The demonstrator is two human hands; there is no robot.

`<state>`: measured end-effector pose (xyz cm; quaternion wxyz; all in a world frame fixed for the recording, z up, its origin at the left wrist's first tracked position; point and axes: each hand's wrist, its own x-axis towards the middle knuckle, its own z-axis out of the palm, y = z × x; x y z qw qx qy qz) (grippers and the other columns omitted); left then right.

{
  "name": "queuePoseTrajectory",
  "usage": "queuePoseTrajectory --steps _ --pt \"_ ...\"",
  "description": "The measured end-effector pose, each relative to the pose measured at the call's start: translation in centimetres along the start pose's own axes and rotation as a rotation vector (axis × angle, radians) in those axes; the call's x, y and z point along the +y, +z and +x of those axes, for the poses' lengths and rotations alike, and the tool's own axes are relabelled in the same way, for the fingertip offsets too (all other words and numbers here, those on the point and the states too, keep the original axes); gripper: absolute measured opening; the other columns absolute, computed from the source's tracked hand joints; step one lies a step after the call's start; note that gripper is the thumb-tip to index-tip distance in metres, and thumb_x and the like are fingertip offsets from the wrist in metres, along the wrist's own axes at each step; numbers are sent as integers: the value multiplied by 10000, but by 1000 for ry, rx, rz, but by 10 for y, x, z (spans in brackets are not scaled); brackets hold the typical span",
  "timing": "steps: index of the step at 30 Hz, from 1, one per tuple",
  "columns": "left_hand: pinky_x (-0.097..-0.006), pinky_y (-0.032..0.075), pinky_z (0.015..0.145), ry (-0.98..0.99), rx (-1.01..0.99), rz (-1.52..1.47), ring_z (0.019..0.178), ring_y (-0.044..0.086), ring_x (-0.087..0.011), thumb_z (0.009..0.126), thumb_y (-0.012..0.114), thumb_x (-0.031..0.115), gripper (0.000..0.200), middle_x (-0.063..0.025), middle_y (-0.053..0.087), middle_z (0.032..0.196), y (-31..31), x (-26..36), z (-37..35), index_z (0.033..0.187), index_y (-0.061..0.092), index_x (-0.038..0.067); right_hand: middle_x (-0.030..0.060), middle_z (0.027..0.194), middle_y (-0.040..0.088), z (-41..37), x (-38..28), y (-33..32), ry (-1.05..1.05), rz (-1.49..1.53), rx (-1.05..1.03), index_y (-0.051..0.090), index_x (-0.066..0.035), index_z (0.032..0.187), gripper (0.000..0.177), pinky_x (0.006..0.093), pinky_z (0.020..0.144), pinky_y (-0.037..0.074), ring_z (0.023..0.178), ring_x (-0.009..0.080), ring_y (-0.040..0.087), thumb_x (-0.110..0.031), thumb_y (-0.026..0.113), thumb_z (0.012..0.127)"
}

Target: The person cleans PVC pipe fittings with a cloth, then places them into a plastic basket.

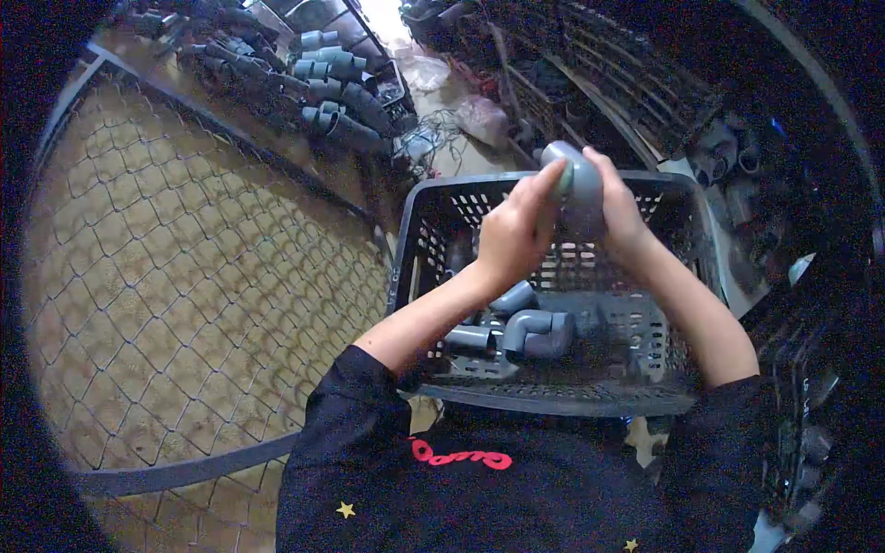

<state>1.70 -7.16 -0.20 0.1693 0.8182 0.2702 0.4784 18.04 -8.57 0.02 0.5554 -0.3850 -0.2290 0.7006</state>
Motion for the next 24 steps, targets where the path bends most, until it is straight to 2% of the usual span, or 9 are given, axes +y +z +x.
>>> queuePoseTrajectory --steps 1,3,4,7,11,13,17,19,24 --pt "-448 538 649 45 -65 9 802 651 -363 843 572 41 545 -161 627 964 2 1 -2 1368 483 159 159 1099 682 2 -4 0 -24 -8 -40 592 -8 1171 600 360 883 514 932 242 676 -507 307 995" --pt "-433 542 626 140 -191 30 797 662 -336 821 591 49 576 -158 634 973 4 0 -6 1370 489 187 196 1156 664 -5 -16 3 8 -79 -63 591 -4 1161 634 364 890 515 941 264 678 -530 282 988" --pt "-408 548 591 118 -305 147 781 673 -307 805 609 70 572 -150 644 983 3 0 -8 1348 522 228 165 1067 688 -9 -17 6 19 -128 -40 597 -17 1149 602 351 880 518 912 242 678 -533 337 981" --pt "-386 558 645 314 -156 137 795 680 -320 799 636 21 513 -153 661 994 -1 -8 10 1291 583 155 65 941 661 -2 -17 -2 16 21 -64 559 -78 1186 498 336 827 535 847 199 669 -513 478 957" --pt "-376 522 569 77 -158 -12 655 631 -301 740 612 -48 561 -127 626 839 -19 -11 19 1266 609 146 32 1006 635 -1 -23 -7 -133 -146 -78 562 -110 1123 382 300 840 508 917 132 628 -430 618 922" --pt "-366 493 524 305 -164 62 571 574 -271 730 617 -42 569 -83 556 740 -14 -17 16 1264 614 156 12 995 613 -2 -21 -6 -129 -235 -52 554 -109 1105 388 293 849 483 928 109 596 -421 658 897" --pt "-337 454 466 469 -201 282 539 558 -185 732 697 133 518 -28 469 660 -8 -7 11 1242 631 194 33 1012 577 -5 -20 -1 -82 -289 76 501 -105 1172 475 299 837 475 920 127 580 -425 685 874" --pt "-352 479 488 384 -190 349 557 583 -209 760 681 122 493 -47 510 678 -10 -8 16 1247 624 180 45 1028 566 -5 -19 1 -89 -185 105 467 -100 1213 514 301 832 476 926 135 578 -418 687 873" --pt "-384 531 555 58 -150 268 644 652 -272 825 613 62 493 -88 647 807 -2 -9 2 1306 577 164 104 1119 524 -2 -12 -6 -146 -427 112 314 -53 1333 731 317 869 469 995 174 555 -492 681 878"
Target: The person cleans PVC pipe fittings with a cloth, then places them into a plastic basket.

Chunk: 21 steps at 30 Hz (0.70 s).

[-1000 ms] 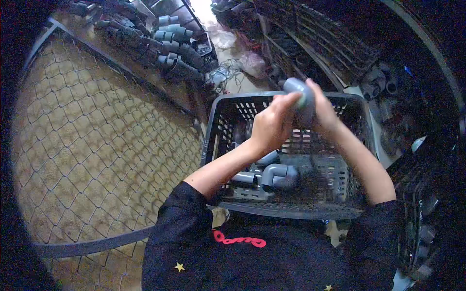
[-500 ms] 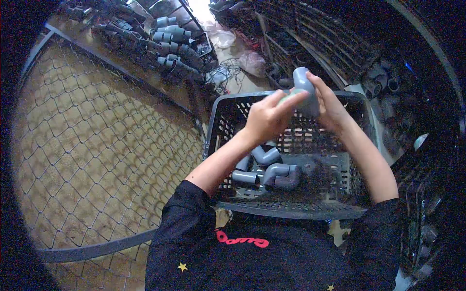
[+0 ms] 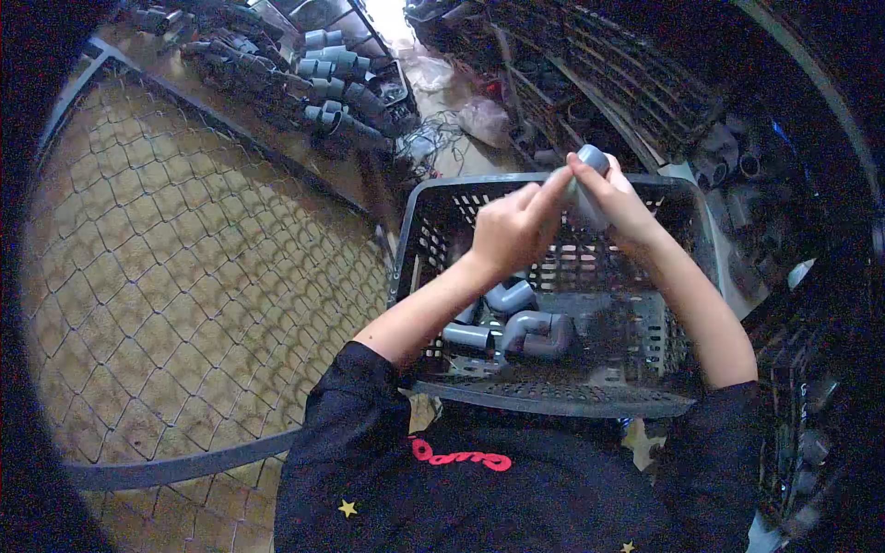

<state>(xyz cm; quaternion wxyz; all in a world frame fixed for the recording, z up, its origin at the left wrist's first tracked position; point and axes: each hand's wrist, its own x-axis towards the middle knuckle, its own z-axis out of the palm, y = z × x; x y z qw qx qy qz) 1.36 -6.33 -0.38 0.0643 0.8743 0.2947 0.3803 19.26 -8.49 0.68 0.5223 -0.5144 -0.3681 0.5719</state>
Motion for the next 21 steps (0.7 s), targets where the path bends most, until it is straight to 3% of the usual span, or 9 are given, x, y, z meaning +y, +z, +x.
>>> queuePoseTrajectory --steps 3,7,8,9,11,13,17,19,21 --pt "-366 526 535 281 -48 -11 615 643 -239 828 627 92 503 -79 624 757 5 4 -9 1323 571 157 124 1161 514 11 11 -5 -42 33 22 314 -54 1335 720 325 926 441 1047 191 540 -470 688 882" --pt "-358 535 553 201 -86 16 638 655 -247 818 642 93 447 -98 640 774 -5 -6 5 1260 596 141 107 1222 494 12 13 -7 -42 76 35 339 -90 1375 583 348 1029 353 1173 198 462 -532 416 1003" --pt "-359 547 579 100 30 -62 682 675 -265 809 647 84 440 -118 677 849 0 -12 6 1242 599 140 87 1239 488 13 14 -6 -33 108 19 357 -115 1394 568 354 1055 322 1204 187 434 -544 282 1029" --pt "-361 554 594 26 23 -65 719 689 -277 805 647 76 452 -134 695 919 -2 -12 7 1248 594 141 84 1238 489 12 14 -4 -51 118 24 359 -114 1395 567 354 1058 321 1199 185 437 -540 278 1031" --pt "-366 542 562 126 -12 -42 673 672 -275 809 644 78 447 -115 680 851 -1 -12 1 1249 593 137 80 1235 490 12 13 -1 -89 140 31 362 -111 1399 564 353 1062 318 1191 181 444 -533 270 1035" --pt "-369 492 490 279 -26 -96 564 605 -233 768 664 114 496 -46 557 678 2 3 -1 1258 604 160 78 1258 484 17 18 -3 -117 120 40 363 -94 1401 584 350 1080 300 1199 185 440 -536 256 1036" --pt "-343 464 466 411 -3 109 517 549 -179 752 673 163 510 -16 465 635 -3 -2 6 1258 614 174 127 1312 457 18 20 -5 -179 -34 49 305 -62 1422 655 329 1078 301 1219 201 433 -576 298 1015" --pt "-371 503 508 224 32 91 586 613 -238 830 629 140 432 -50 557 711 3 -15 10 1259 579 152 151 1321 442 -7 -7 12 -241 -216 123 272 -49 1429 701 324 1073 304 1221 207 432 -598 336 999" --pt "-392 520 530 160 92 -13 642 642 -274 840 625 116 472 -84 594 766 8 -22 6 1300 521 144 137 1203 517 -5 -4 9 -238 -165 83 279 -34 1397 751 305 1002 369 1111 183 499 -628 424 960"
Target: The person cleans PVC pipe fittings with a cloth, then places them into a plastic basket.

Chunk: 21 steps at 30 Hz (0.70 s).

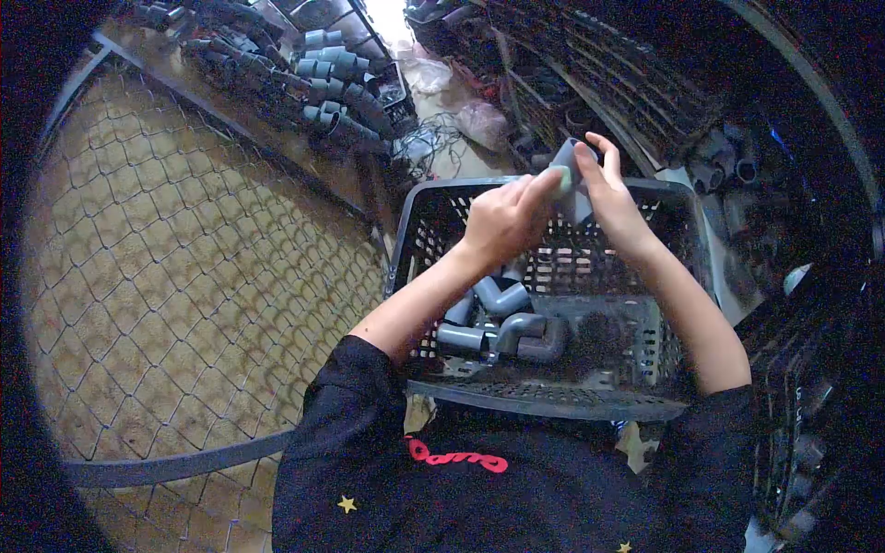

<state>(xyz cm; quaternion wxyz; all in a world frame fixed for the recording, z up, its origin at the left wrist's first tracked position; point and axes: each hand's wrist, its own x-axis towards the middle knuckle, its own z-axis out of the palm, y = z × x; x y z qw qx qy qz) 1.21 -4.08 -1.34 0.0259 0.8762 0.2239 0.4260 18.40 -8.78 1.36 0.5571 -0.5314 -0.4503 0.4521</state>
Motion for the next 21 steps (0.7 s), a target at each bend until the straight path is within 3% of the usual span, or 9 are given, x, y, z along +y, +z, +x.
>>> queuePoseTrajectory --steps 3,4,6,9,10,14,15,18,21 --pt "-379 530 561 128 -251 -3 697 641 -263 831 625 129 476 -78 590 850 -1 13 -11 1294 516 153 55 1029 587 10 -3 -1 -21 87 -75 456 -30 1262 671 269 890 434 944 115 546 -619 483 942" --pt "-362 517 543 286 -167 10 696 623 -234 807 649 176 455 -53 570 850 5 16 -9 1253 559 195 38 1011 583 11 3 -5 17 134 -82 542 -34 1170 622 265 891 431 937 102 541 -611 484 946" --pt "-352 502 520 396 -243 169 689 611 -213 786 656 209 435 -34 550 816 -3 18 1 1215 594 242 28 981 581 11 6 -8 -4 91 -87 566 -37 1134 599 257 871 427 913 96 530 -602 480 953" --pt "-349 490 494 262 -80 243 657 604 -210 798 620 186 427 -35 538 793 -6 6 9 1218 591 256 -2 943 565 7 -3 -9 -75 19 -55 580 -52 1090 551 241 819 415 870 80 501 -579 471 969" --pt "-361 490 489 147 -129 225 631 608 -233 799 619 169 448 -58 549 797 -9 1 9 1238 584 249 -6 937 560 6 -4 -8 -61 22 -59 583 -53 1077 545 240 819 414 872 77 498 -576 470 971" --pt "-368 494 499 138 -78 111 620 604 -248 807 613 151 453 -72 552 797 -4 5 -3 1252 578 228 -16 929 556 8 -4 -10 -51 59 -114 600 -45 1044 522 235 829 407 887 68 489 -546 466 985" --pt "-356 492 501 160 -206 119 629 599 -234 799 616 148 457 -64 549 802 -8 11 -6 1247 580 228 -15 933 559 9 -4 -12 -42 98 -127 601 -43 1051 518 235 834 407 892 68 490 -539 468 987" --pt "-333 485 494 317 -170 140 639 590 -214 777 621 152 458 -43 529 806 -6 12 -4 1225 589 237 -7 955 576 13 1 -18 -47 44 -163 603 -34 1087 497 240 852 414 910 73 499 -505 477 996" --pt "-368 498 501 161 -93 163 617 598 -255 789 619 150 472 -75 544 812 -5 1 1 1252 559 220 9 993 599 10 5 -14 -66 -125 -240 603 -20 1122 517 249 885 413 945 87 516 -504 468 999"
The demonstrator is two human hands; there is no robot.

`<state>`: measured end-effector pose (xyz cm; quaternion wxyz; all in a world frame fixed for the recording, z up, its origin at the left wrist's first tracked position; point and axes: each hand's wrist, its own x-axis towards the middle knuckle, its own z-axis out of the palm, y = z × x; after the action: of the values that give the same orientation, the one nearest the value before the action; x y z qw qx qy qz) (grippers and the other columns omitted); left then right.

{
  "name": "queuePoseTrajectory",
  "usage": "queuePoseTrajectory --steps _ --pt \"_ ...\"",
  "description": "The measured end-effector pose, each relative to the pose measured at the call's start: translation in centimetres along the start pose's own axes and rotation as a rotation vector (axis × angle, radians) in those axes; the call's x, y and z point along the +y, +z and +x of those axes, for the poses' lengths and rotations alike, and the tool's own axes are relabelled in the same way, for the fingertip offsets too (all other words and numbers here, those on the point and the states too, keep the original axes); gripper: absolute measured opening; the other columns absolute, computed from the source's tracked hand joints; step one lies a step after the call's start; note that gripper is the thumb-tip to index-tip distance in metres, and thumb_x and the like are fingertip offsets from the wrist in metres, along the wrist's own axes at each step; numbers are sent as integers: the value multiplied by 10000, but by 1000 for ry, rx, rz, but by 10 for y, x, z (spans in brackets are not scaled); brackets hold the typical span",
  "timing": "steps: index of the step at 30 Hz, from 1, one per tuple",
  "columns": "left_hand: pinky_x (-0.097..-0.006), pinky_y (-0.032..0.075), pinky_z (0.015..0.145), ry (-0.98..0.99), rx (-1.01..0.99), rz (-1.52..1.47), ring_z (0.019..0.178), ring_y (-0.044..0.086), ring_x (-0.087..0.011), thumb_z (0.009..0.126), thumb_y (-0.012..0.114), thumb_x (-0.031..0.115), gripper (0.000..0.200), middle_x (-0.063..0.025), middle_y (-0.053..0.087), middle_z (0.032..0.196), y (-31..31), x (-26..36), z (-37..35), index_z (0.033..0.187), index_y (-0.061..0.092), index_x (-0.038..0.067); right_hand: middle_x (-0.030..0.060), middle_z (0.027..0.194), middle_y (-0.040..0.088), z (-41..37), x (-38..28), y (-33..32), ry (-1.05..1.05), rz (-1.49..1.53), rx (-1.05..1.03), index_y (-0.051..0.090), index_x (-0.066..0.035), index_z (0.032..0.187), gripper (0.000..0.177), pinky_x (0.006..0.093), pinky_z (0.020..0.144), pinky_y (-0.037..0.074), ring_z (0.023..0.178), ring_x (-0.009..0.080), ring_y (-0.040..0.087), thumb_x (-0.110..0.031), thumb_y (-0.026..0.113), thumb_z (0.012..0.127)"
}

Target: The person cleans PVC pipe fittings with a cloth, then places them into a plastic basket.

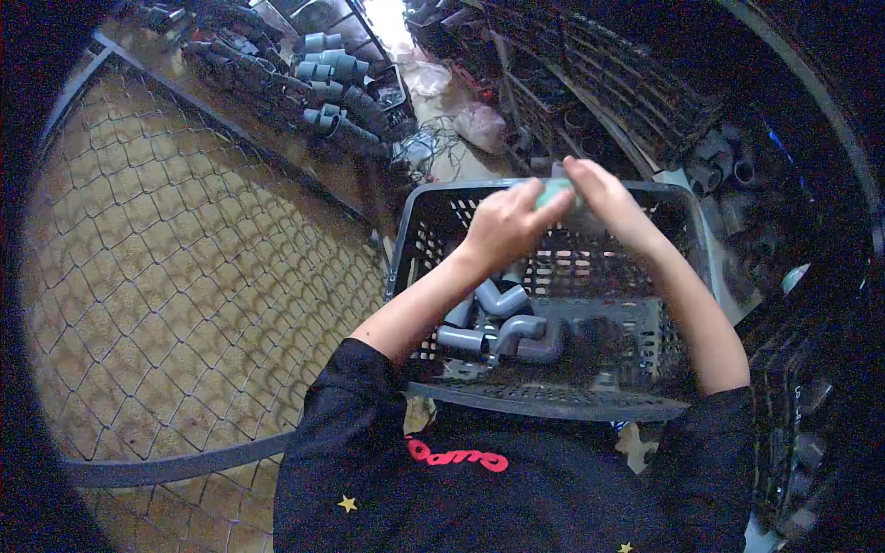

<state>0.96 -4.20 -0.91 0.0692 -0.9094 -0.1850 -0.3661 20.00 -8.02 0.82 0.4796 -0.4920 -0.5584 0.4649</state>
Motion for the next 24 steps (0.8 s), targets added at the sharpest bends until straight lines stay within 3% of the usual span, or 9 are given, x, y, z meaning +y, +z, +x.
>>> queuePoseTrajectory --steps 3,7,9,11,12,15,18,21,24 --pt "-379 511 511 -95 21 -46 625 609 -282 803 611 119 490 -92 547 813 -2 -2 -2 1281 546 203 53 1113 627 -5 7 7 169 131 -51 585 -7 1211 600 278 956 399 1037 129 545 -536 381 1014" --pt "-357 521 549 -58 -122 -81 649 615 -245 770 633 135 535 -67 546 808 -2 13 -10 1297 561 196 73 1140 612 7 15 -8 166 159 164 563 -21 1235 602 294 985 389 1068 164 549 -526 307 1032" --pt "-369 516 543 -28 -131 -61 655 618 -250 771 633 133 526 -67 548 799 -1 11 -7 1289 564 191 90 1177 594 4 15 -11 303 307 56 535 -16 1274 589 301 1023 362 1120 169 524 -504 303 1039" --pt "-382 517 538 -44 15 -75 665 634 -271 784 626 124 506 -85 575 822 3 2 -1 1282 564 189 97 1244 556 -4 10 2 342 264 48 502 -14 1312 579 298 1046 337 1166 161 486 -486 301 1044" --pt "-392 530 545 -145 -75 -93 676 650 -292 797 620 114 487 -107 605 862 -6 3 3 1274 566 189 99 1305 516 -7 10 8 286 119 53 459 -13 1351 576 298 1051 329 1190 159 461 -475 298 1048" --pt "-388 538 542 -149 -18 -110 670 653 -296 803 624 122 481 -106 609 866 -3 2 -5 1274 570 198 61 1139 521 -7 3 9 202 54 -57 468 -39 1239 526 297 1001 350 1088 142 464 -500 304 1043" --pt "-363 523 519 -51 -58 -41 641 635 -228 766 631 131 499 -72 575 827 -6 6 -5 1257 577 203 30 1037 518 -8 -14 0 194 165 9 457 -56 1213 515 252 861 403 944 100 478 -528 391 1016" --pt "-373 522 517 -66 -31 -1 637 637 -238 788 630 115 490 -69 579 814 -9 1 -3 1265 567 206 33 1036 552 -8 -26 4 269 237 34 484 -47 1208 537 249 842 422 938 98 515 -535 475 984" --pt "-378 516 510 -130 19 -38 626 629 -251 800 625 119 474 -78 573 812 -10 -6 1 1265 567 196 41 1068 595 -10 -23 6 291 350 -106 519 -39 1212 580 277 887 454 1012 123 568 -553 539 946"
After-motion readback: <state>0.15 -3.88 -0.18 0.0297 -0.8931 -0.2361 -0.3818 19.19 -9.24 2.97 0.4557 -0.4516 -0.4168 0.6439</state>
